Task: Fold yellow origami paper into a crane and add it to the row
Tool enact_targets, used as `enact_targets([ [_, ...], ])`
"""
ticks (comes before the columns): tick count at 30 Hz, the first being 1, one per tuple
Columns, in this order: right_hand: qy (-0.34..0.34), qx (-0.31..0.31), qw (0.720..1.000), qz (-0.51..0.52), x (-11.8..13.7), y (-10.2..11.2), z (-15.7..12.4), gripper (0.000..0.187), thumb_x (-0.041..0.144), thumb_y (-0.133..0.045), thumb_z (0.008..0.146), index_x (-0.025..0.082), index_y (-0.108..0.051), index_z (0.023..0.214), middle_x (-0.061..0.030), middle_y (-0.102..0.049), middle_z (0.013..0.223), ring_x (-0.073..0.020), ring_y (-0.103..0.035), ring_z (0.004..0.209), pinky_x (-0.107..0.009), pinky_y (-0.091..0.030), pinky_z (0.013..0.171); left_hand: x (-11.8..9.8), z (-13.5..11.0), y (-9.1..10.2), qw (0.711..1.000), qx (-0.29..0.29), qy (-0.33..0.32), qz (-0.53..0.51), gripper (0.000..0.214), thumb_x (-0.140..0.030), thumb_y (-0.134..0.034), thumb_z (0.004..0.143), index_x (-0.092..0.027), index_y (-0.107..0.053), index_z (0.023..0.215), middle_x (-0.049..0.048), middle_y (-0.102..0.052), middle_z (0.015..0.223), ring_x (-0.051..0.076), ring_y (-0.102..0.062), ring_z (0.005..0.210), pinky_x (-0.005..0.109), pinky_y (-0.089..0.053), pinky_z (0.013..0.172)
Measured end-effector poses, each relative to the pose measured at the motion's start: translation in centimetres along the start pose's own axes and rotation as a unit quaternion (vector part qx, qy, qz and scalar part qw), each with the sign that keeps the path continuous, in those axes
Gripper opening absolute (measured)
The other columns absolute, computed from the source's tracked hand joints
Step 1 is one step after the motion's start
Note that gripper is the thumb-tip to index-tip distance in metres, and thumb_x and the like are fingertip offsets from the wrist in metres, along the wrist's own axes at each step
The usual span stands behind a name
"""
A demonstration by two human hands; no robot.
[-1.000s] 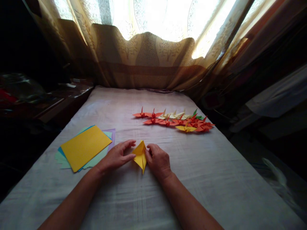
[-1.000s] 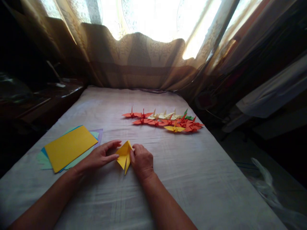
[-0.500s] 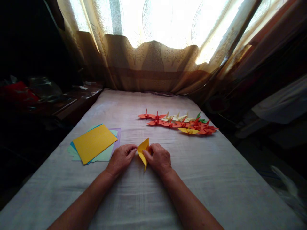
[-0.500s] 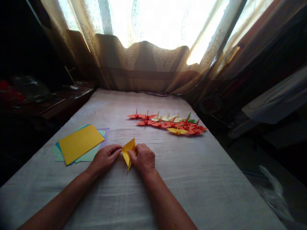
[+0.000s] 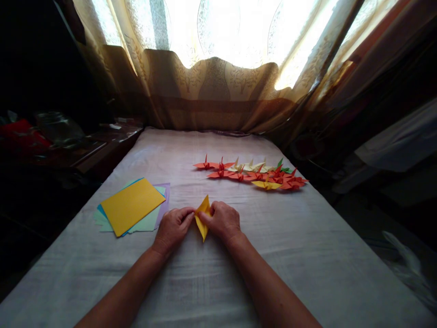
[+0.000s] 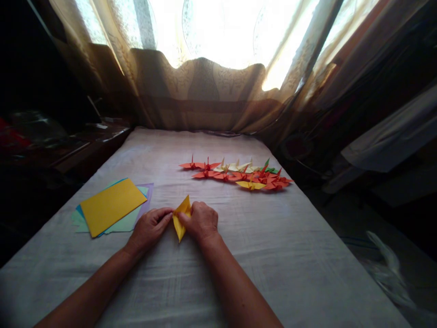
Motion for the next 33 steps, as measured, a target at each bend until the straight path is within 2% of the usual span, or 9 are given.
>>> enact_targets([
  [11,-0.021,0.009,1.000,-0.003,0.0,-0.1,0.5,0.039,0.059,-0.058,0.084,0.023,-0.071,0.076,-0.0086,-0.073,0.080,-0.0233,-0.069,0.075,-0.029,-0.041,0.061,-0.4,0.3,0.2,1.000,-0.003,0.007,-0.014,0.032,-0.041,-0.049,0.091,-0.025,-0.074,0.104,0.0018,-0.077,0.104,0.023,-0.070,0.096,0.032,-0.051,0.088],
  [15,-0.030,0.014,0.999,-0.010,0.3,0.0,0.7,0.041,0.059,-0.058,0.084,0.022,-0.073,0.077,-0.0120,-0.074,0.079,-0.0256,-0.070,0.076,-0.030,-0.043,0.062,-0.9,1.4,0.4,0.999,0.035,0.022,0.033,0.036,-0.039,-0.044,0.094,-0.027,-0.072,0.115,0.0029,-0.075,0.113,0.024,-0.069,0.103,0.033,-0.050,0.089],
  [19,-0.040,0.019,0.999,-0.027,0.7,0.2,0.9,0.043,0.059,-0.057,0.084,0.020,-0.075,0.082,-0.0146,-0.075,0.082,-0.0268,-0.071,0.079,-0.031,-0.045,0.064,-1.3,2.3,0.5,0.995,0.075,0.030,0.064,0.034,-0.036,-0.046,0.094,-0.029,-0.072,0.114,0.0015,-0.075,0.115,0.023,-0.068,0.106,0.031,-0.049,0.089],
  [24,-0.046,0.013,0.999,-0.024,0.7,0.1,0.9,0.041,0.058,-0.057,0.085,0.021,-0.074,0.082,-0.0137,-0.075,0.084,-0.0271,-0.071,0.080,-0.031,-0.044,0.063,-1.6,1.7,0.3,0.996,0.052,0.004,0.075,0.030,-0.033,-0.051,0.092,-0.027,-0.072,0.114,0.0033,-0.075,0.112,0.022,-0.067,0.103,0.031,-0.048,0.088],
  [30,-0.038,-0.011,0.999,0.027,0.0,-0.4,0.7,0.041,0.056,-0.055,0.089,0.022,-0.070,0.071,-0.0091,-0.074,0.078,-0.0218,-0.068,0.072,-0.028,-0.040,0.061,-1.6,1.2,0.0,0.995,0.048,-0.012,0.085,0.026,-0.030,-0.056,0.091,-0.024,-0.072,0.110,0.0050,-0.075,0.106,0.022,-0.067,0.098,0.033,-0.047,0.086],
  [33,-0.010,-0.025,0.990,0.139,-1.0,-0.5,0.9,0.038,0.047,-0.052,0.092,0.022,-0.068,0.068,-0.0070,-0.072,0.075,-0.0193,-0.065,0.071,-0.027,-0.041,0.064,-1.6,1.2,-0.1,0.994,0.045,-0.015,0.096,0.025,-0.028,-0.057,0.090,-0.023,-0.072,0.110,0.0055,-0.075,0.106,0.023,-0.067,0.098,0.034,-0.046,0.087],
])
Point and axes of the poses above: each hand's wrist, its own z-axis towards the middle knuckle, its own y-axis out of the back of the hand, x = y × z, the point moved 2 cm from there along z, towards the middle knuckle
